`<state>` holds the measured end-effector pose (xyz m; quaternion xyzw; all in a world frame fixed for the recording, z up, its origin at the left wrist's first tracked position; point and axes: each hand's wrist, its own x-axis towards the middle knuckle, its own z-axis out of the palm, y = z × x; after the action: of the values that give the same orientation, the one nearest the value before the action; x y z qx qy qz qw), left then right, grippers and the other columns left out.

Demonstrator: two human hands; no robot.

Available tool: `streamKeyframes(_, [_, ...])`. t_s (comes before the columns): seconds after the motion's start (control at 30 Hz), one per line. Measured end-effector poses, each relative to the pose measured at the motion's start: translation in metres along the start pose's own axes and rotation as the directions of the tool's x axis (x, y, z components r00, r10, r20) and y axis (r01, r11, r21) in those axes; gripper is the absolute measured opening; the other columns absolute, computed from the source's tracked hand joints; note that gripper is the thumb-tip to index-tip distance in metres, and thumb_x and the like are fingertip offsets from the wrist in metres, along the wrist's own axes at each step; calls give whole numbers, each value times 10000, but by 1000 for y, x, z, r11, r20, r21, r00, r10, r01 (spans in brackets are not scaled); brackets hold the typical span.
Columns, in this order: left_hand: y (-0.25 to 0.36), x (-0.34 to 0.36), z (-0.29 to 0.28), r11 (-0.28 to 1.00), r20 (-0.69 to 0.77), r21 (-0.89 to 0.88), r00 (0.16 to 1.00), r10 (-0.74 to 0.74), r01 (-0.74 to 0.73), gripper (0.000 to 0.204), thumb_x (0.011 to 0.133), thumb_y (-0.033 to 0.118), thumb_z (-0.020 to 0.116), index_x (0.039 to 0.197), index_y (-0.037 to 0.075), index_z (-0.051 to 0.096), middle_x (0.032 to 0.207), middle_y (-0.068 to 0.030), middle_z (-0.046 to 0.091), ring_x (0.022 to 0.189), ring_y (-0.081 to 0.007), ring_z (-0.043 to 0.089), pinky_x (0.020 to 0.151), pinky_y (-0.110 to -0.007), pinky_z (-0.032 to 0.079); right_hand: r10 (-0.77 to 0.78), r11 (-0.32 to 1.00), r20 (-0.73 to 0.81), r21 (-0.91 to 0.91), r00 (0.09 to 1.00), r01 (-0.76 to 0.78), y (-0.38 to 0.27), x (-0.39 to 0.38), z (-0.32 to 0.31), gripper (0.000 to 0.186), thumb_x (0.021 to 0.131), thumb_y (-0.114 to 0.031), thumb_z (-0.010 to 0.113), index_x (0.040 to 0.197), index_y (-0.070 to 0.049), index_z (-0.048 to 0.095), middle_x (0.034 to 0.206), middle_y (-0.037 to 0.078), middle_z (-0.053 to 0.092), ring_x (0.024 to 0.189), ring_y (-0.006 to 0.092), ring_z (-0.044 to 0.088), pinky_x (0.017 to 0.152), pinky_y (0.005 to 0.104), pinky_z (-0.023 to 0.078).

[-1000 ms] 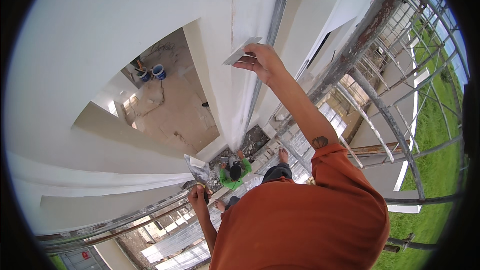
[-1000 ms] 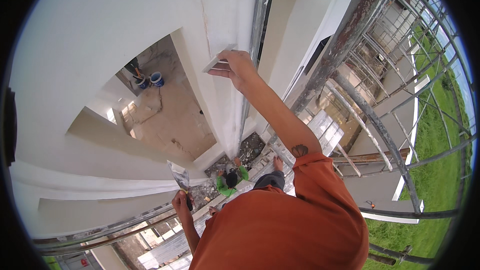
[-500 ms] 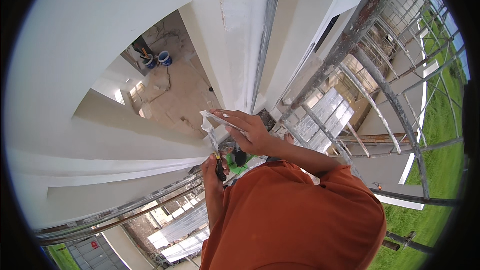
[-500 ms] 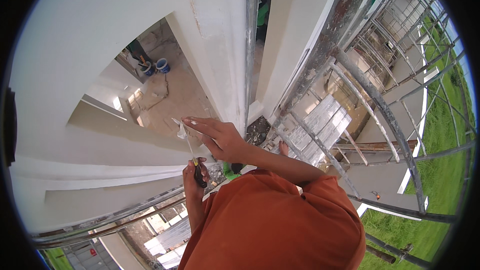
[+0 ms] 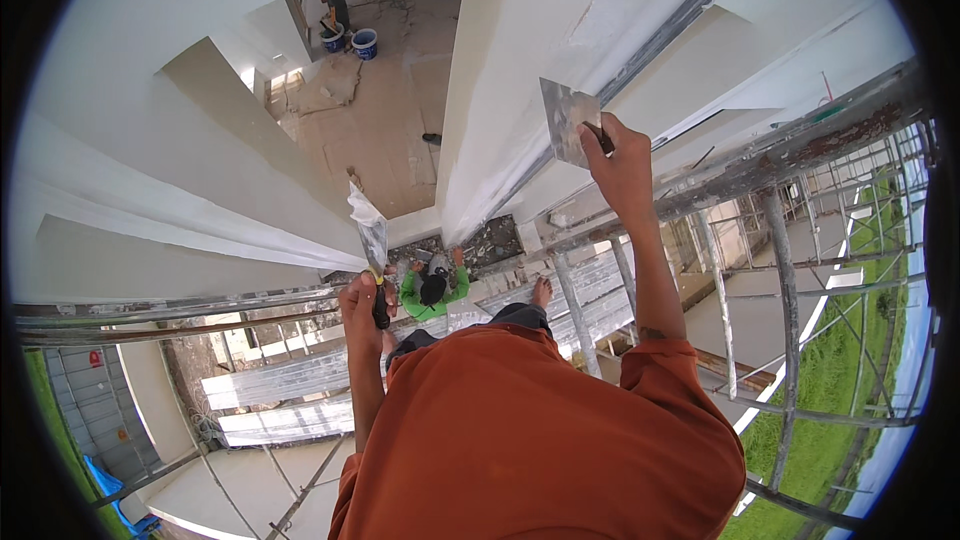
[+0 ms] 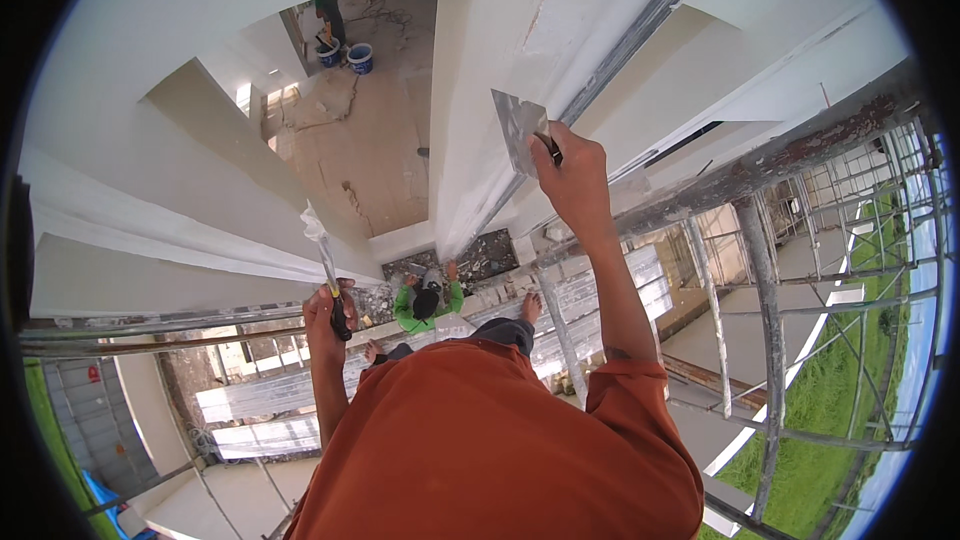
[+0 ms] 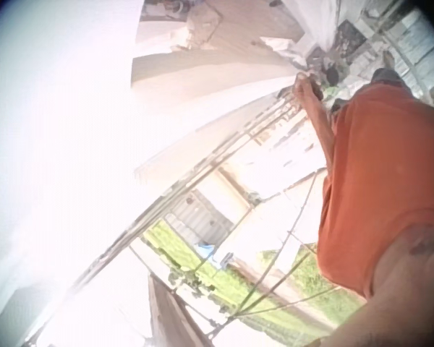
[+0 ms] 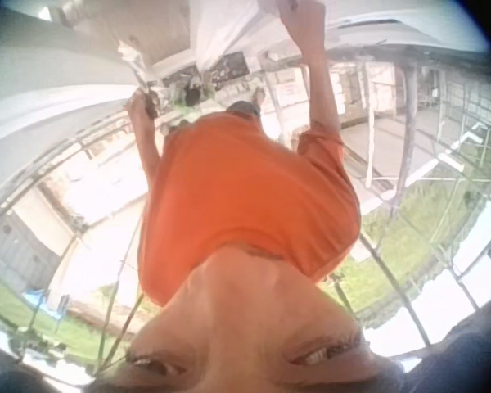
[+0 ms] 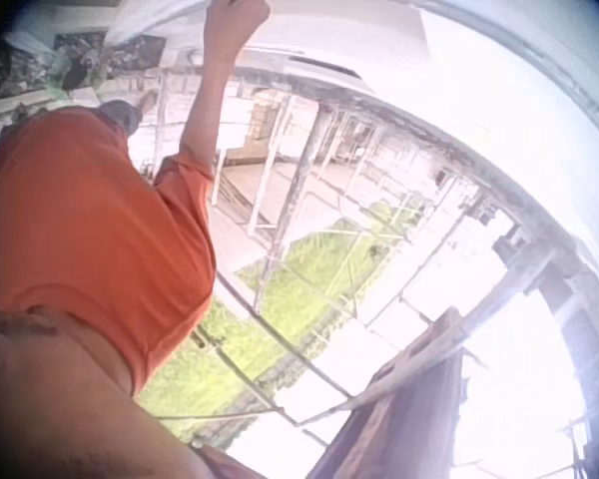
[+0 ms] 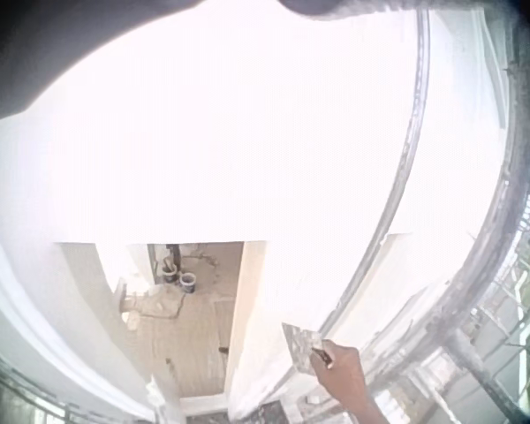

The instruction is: The person applies plaster to a vertical wall surface using a trowel and a hawk. They repeatedly scoop plaster from the hawk and smooth it onto the wall in upward strokes while standing on scaffolding.

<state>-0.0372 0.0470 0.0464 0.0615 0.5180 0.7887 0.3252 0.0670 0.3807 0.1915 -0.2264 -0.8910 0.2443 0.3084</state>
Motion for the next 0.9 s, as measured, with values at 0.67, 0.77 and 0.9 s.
streamKeyframes(0.67, [-20,-24,-47,992,-171,118,985,-28,49,344,942,307,539,750,24,579,626,-27,529,520,-79,474,487,-218,373,-49,844,43,-532,998,65,-30,91,0,233,820,-143,556,704,58,582,665,269,580,665,434,592,626,470,480])
streamKeyframes(0.77, [-19,-23,-50,991,-154,129,988,-14,34,341,941,301,541,738,28,568,630,-27,528,525,-79,473,488,-222,374,-32,826,56,-560,998,58,-28,87,14,237,820,-150,565,690,47,586,659,266,586,664,432,602,628,470,493])
streamKeyframes(0.9, [-25,-24,-52,990,-155,138,988,-15,36,345,942,298,539,735,24,563,631,-27,528,532,-77,470,491,-224,372,-16,803,37,-595,999,35,-13,78,42,246,827,-159,573,678,35,596,641,256,595,641,411,618,604,448,509])
